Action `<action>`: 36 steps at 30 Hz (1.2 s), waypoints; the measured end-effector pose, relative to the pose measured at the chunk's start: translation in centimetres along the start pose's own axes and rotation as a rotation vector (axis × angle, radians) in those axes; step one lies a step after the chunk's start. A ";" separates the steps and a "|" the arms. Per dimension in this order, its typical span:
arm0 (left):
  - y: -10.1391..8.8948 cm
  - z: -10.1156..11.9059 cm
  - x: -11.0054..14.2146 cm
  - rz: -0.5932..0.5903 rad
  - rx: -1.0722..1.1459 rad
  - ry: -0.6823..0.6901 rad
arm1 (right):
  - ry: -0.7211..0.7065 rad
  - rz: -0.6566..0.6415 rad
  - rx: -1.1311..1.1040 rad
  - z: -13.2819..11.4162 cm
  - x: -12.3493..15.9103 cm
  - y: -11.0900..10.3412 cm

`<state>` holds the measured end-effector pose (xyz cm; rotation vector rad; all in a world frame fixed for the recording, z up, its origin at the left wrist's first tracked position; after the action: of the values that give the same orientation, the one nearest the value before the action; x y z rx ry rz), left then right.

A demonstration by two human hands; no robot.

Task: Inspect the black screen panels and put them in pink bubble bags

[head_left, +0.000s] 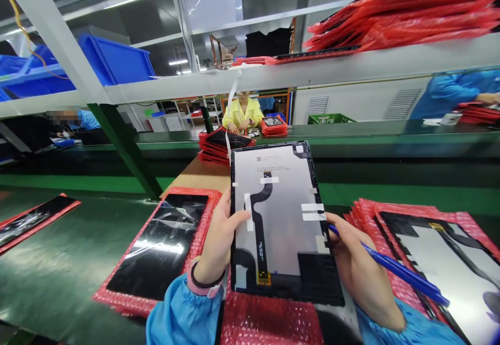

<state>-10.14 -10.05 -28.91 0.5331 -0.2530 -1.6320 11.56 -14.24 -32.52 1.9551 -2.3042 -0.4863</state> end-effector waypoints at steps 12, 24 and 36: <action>-0.3 2.2 -1.8 -0.009 0.015 0.130 | -0.161 -0.046 0.431 -2.7 -1.8 1.5; -2.0 3.1 -2.5 0.103 -0.034 0.157 | -0.197 0.027 0.261 -2.9 -3.0 1.8; 4.2 1.8 -0.9 -0.642 -0.794 0.546 | 0.113 -0.193 -0.074 -0.8 -3.2 3.4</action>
<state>-7.32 -10.02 -25.25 0.4282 1.0276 -1.9322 9.08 -10.80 -30.34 2.1208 -2.0136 -0.4565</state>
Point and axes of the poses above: each hand's wrist, its own x-axis away from the middle knuckle, its own y-axis out of the palm, z = x × y, the point moved 8 cm from there along -x, towards the middle knuckle, and after that the axes turned 7 degrees about x, right-handed, at the moved point
